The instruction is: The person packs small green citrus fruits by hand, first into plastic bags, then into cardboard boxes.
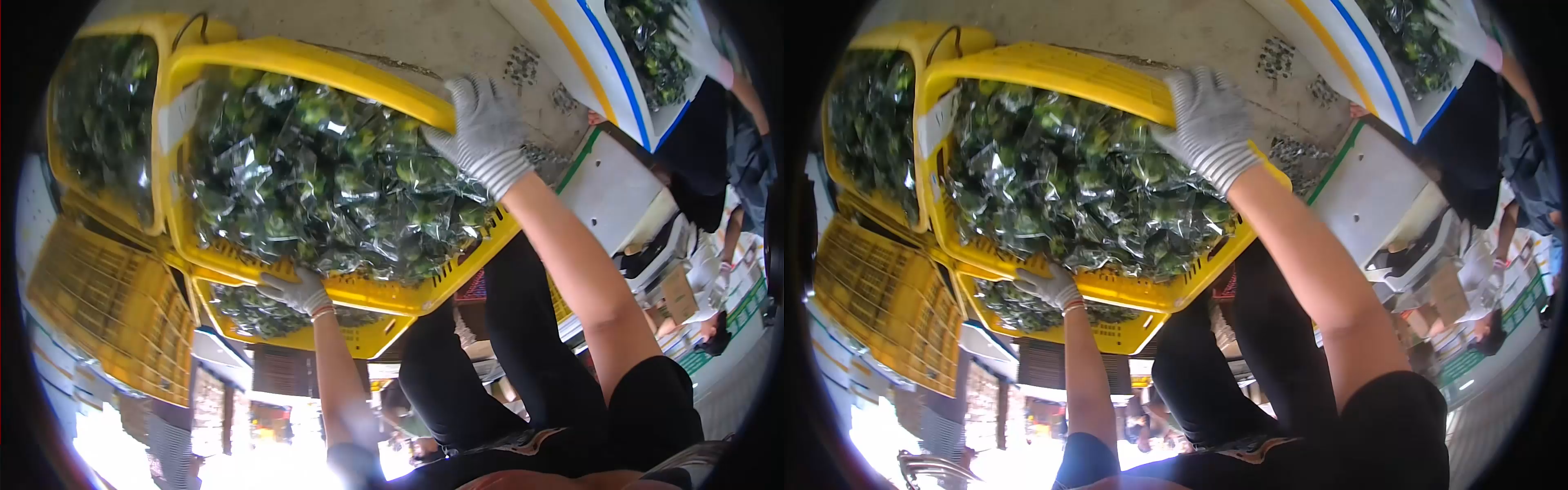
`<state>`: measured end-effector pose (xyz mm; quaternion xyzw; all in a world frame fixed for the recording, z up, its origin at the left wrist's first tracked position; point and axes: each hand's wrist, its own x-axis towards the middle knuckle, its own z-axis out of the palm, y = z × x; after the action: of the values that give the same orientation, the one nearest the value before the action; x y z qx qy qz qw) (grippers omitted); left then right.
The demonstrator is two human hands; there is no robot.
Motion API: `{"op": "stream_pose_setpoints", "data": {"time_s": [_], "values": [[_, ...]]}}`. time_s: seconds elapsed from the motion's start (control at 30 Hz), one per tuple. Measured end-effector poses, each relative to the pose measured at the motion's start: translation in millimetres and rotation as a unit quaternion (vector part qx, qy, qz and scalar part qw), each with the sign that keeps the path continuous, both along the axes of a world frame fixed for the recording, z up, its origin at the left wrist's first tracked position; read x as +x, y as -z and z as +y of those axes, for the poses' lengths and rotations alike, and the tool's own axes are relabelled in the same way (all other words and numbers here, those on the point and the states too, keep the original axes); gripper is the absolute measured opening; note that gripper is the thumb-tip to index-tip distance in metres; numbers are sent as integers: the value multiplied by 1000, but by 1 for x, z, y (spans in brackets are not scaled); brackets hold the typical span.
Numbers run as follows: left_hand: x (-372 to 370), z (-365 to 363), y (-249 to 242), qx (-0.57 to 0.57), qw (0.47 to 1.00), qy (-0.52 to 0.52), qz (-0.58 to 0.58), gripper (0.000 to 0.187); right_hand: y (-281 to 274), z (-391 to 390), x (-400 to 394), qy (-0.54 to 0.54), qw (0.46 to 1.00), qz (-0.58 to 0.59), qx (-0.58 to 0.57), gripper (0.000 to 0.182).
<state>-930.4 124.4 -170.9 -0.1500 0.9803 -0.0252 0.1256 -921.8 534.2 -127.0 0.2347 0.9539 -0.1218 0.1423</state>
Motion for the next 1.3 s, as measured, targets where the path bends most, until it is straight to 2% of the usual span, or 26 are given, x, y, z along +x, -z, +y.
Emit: {"op": "stream_pose_setpoints", "data": {"time_s": [0.03,0.1,0.2,0.3,0.37,0.4,0.5,0.63,0.77,0.9,0.97,1.0,1.03,1.07,1.1,1.17,1.2,1.23,1.27,1.3], "values": [[0,-2,-5,-15,1000,-11,-14,80,5,7,0,-11,994,-89,-58,47],[-2,-4,3,-39,999,8,-17,79,14,22,-8,-47,950,-256,-171,44],[1,-5,5,-64,998,9,-26,77,21,27,1,-29,956,-196,-215,47],[-8,-11,10,-72,997,-2,-41,80,23,34,5,-9,947,-164,-278,39],[-17,1,9,-95,993,-32,-69,79,23,37,5,-12,939,-176,-295,38],[-22,5,6,-59,990,-92,-91,81,24,39,4,-16,936,-180,-302,37],[-33,34,-5,-60,984,-129,-110,83,24,42,1,-7,921,-198,-335,37],[-28,-19,15,-65,991,-72,-90,78,22,40,0,7,916,-205,-345,39],[-37,21,-1,-59,986,-123,-100,79,22,38,-4,-14,923,-227,-311,40],[-45,44,-15,52,978,-189,-67,83,20,32,-10,-27,940,-225,-256,40],[-35,8,3,53,987,-144,-56,86,23,27,-6,-15,952,-189,-242,41],[-33,7,2,169,964,-204,-38,88,28,25,-2,-16,956,-169,-239,40],[-35,6,-5,205,957,-202,-33,89,33,22,-1,-19,959,-150,-238,39],[-38,5,-12,241,949,-200,-28,90,22,20,-9,-5,954,-205,-218,40],[-33,-5,-32,197,969,-142,-45,90,7,15,-18,5,946,-258,-197,41],[-4,-7,-87,243,956,-157,-48,91,23,12,-10,-37,961,-236,-141,45],[28,-14,-121,250,956,-152,-33,91,22,10,-12,-39,955,-277,-99,51],[68,-19,-155,267,940,-211,-23,91,15,8,-18,-32,951,-295,-85,52],[132,-40,-180,218,965,-146,10,89,7,2,-24,-28,946,-313,-72,53],[191,-48,-212,222,953,-200,41,88,-1,-3,-28,-25,941,-331,-59,54]]}}
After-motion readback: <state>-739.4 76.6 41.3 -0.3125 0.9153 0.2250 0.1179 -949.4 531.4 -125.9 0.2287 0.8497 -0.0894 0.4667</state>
